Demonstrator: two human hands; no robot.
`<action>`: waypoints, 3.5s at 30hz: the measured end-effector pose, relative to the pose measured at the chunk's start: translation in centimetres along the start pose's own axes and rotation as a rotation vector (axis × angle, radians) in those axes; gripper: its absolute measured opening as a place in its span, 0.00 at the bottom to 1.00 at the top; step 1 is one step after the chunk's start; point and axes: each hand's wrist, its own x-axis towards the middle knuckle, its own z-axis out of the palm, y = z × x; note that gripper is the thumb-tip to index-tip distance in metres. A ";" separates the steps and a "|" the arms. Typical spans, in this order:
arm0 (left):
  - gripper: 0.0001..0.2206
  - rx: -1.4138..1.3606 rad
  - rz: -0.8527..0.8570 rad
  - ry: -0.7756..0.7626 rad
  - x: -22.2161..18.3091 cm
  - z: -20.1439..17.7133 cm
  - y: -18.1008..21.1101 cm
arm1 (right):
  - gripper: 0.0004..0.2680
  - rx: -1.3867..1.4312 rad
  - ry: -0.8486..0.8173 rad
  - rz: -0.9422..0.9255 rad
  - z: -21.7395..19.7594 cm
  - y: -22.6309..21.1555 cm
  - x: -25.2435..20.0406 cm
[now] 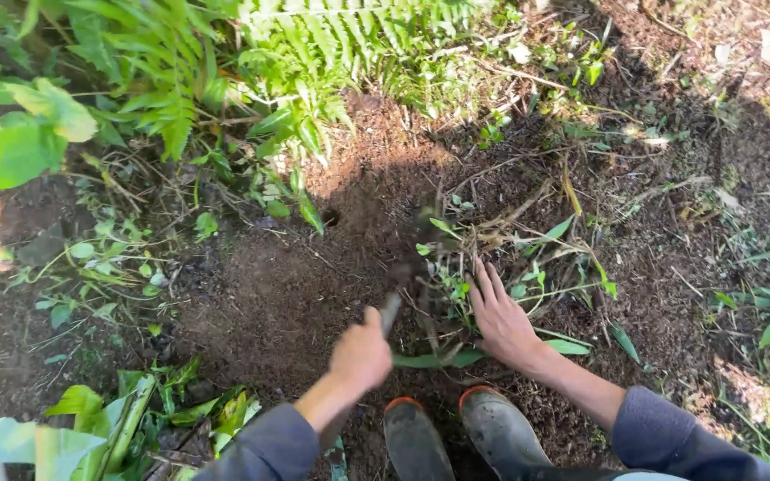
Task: Using a hand sickle to cut and remove weeds and ferns from a patch of soil.
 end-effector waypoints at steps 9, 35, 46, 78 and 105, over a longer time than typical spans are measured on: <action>0.24 -0.380 0.133 0.116 0.7 0.3 -3.7 | 0.47 0.133 -0.003 0.105 1.7 0.4 -0.1; 0.26 -0.237 -0.131 0.402 6.6 14.5 -12.4 | 0.47 0.159 -0.045 0.108 3.9 0.1 2.3; 0.18 -0.039 0.031 0.781 6.1 6.4 -6.4 | 0.46 0.259 0.018 0.015 5.7 1.4 2.4; 0.24 0.163 0.237 0.226 6.7 2.9 -0.9 | 0.37 0.039 0.016 -0.007 5.5 5.4 1.0; 0.13 -0.738 -0.121 0.285 2.5 8.5 -11.1 | 0.38 -0.885 0.126 -0.481 -3.6 5.2 13.5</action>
